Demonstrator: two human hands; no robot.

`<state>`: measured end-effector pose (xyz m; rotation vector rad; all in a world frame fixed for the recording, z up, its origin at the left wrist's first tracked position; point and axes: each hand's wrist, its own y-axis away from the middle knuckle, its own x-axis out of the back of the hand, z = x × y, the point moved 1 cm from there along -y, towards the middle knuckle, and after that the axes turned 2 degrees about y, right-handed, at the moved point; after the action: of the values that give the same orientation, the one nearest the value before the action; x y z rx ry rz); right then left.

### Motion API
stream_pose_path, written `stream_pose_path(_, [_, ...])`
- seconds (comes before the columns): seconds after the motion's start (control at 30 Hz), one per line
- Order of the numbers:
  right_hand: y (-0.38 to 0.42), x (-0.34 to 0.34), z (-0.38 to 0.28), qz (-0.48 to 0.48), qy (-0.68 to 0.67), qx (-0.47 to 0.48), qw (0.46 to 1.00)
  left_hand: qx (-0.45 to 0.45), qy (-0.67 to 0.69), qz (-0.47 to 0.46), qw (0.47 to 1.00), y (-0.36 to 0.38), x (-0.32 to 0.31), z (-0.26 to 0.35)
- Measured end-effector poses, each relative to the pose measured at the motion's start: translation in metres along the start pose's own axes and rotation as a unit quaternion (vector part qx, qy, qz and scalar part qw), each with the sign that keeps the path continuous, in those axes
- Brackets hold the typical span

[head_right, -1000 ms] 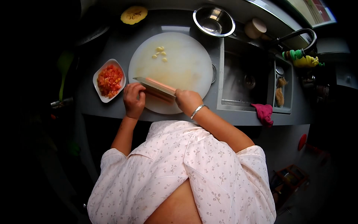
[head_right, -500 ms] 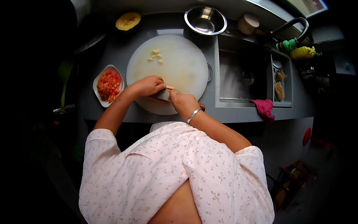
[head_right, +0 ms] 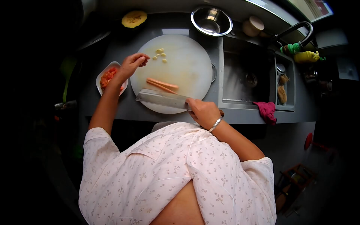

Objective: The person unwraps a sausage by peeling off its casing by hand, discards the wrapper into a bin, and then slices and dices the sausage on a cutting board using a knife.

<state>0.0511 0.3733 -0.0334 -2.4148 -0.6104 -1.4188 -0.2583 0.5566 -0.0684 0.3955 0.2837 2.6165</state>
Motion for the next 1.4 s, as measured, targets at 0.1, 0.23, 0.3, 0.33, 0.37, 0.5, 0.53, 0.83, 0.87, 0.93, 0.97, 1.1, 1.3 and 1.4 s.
stream_pose_path(0.1, [0.027, 0.017, 0.008, 0.019, -0.049, -0.099, 0.994, -0.020, -0.072, 0.061, 0.995, 0.016, 0.006, -0.009])
stream_pose_path(0.23, [0.049, 0.011, 0.025, 0.065, -0.111, -0.229, 0.965, -0.182, -0.398, -0.122, 0.891, 0.052, -0.059, 0.007])
stream_pose_path(0.3, [0.052, 0.010, 0.028, 0.111, -0.165, -0.290, 0.936, -0.218, -0.445, -0.130, 0.859, 0.051, -0.082, -0.008])
stream_pose_path(0.33, [0.055, 0.005, 0.032, 0.129, -0.169, -0.285, 0.934, -0.207, -0.443, -0.140, 0.861, 0.049, -0.090, -0.013])
stream_pose_path(0.37, [0.056, 0.002, 0.034, 0.132, -0.167, -0.287, 0.934, -0.196, -0.442, -0.150, 0.863, 0.047, -0.095, -0.018])
stream_pose_path(0.5, [0.058, -0.004, 0.026, 0.164, -0.196, -0.292, 0.922, -0.211, -0.458, -0.072, 0.861, 0.047, -0.098, -0.024])
stream_pose_path(0.53, [0.057, -0.004, 0.024, 0.164, -0.199, -0.291, 0.921, -0.213, -0.459, -0.071, 0.860, 0.046, -0.101, -0.028])
stream_pose_path(0.83, [0.046, -0.012, 0.022, 0.138, -0.223, -0.305, 0.916, -0.160, -0.388, 0.227, 0.879, 0.043, -0.135, -0.041])
stream_pose_path(0.87, [0.043, -0.013, 0.023, 0.126, -0.222, -0.303, 0.918, -0.152, -0.382, 0.234, 0.881, 0.046, -0.137, -0.041])
stream_pose_path(0.93, [0.035, -0.015, 0.023, 0.087, -0.212, -0.308, 0.923, -0.144, -0.374, 0.243, 0.883, 0.051, -0.140, -0.040])
stream_pose_path(0.97, [0.030, -0.016, 0.022, 0.049, -0.203, -0.314, 0.926, -0.137, -0.368, 0.244, 0.887, 0.053, -0.141, -0.040])
stream_pose_path(1.1, [0.013, -0.018, 0.013, 0.025, -0.150, -0.273, 0.950, -0.126, -0.348, 0.246, 0.896, 0.055, -0.143, -0.040])
stream_pose_path(1.3, [0.005, -0.020, 0.006, 0.007, -0.067, -0.211, 0.975, -0.134, -0.347, 0.268, 0.889, 0.055, -0.148, -0.053])
stream_pose_path(1.4, [0.006, -0.019, 0.010, 0.015, -0.071, -0.200, 0.977, -0.145, -0.345, 0.279, 0.884, 0.055, -0.149, -0.057])
